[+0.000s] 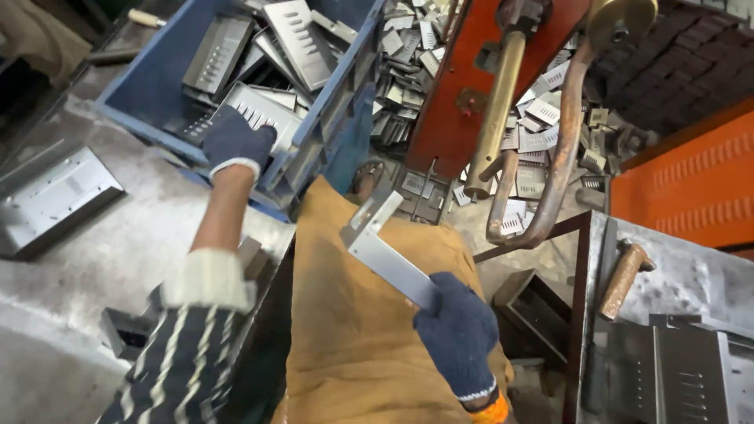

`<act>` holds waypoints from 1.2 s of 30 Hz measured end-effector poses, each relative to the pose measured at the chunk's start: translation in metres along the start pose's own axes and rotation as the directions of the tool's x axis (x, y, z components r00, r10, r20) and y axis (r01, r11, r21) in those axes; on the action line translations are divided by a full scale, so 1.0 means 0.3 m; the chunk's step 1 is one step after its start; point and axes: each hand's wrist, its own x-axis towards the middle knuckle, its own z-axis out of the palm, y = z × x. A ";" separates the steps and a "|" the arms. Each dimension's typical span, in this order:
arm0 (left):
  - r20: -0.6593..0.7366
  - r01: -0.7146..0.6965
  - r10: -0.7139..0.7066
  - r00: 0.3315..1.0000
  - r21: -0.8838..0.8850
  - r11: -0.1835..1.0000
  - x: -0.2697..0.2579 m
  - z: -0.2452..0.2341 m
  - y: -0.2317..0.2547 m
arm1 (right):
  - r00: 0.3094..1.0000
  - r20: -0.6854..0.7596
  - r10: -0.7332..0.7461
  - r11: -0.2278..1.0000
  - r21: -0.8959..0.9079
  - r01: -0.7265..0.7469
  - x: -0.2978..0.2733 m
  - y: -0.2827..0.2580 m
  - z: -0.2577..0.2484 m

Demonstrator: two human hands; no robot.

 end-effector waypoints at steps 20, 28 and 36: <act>-0.068 0.147 -0.207 0.976 -0.500 0.854 0.189 0.266 -0.242 | 0.996 0.047 0.077 0.920 0.383 -0.089 0.044 -0.148 -0.189; 0.215 0.227 0.077 0.974 -0.875 -0.428 -0.028 -0.061 -0.063 | 0.978 -0.129 0.166 0.534 0.845 0.021 0.045 -0.093 -0.602; 0.350 0.404 0.274 0.896 -0.383 -0.831 -0.443 -0.216 0.475 | 0.874 -0.324 0.363 -0.001 0.937 0.348 0.125 0.247 -0.476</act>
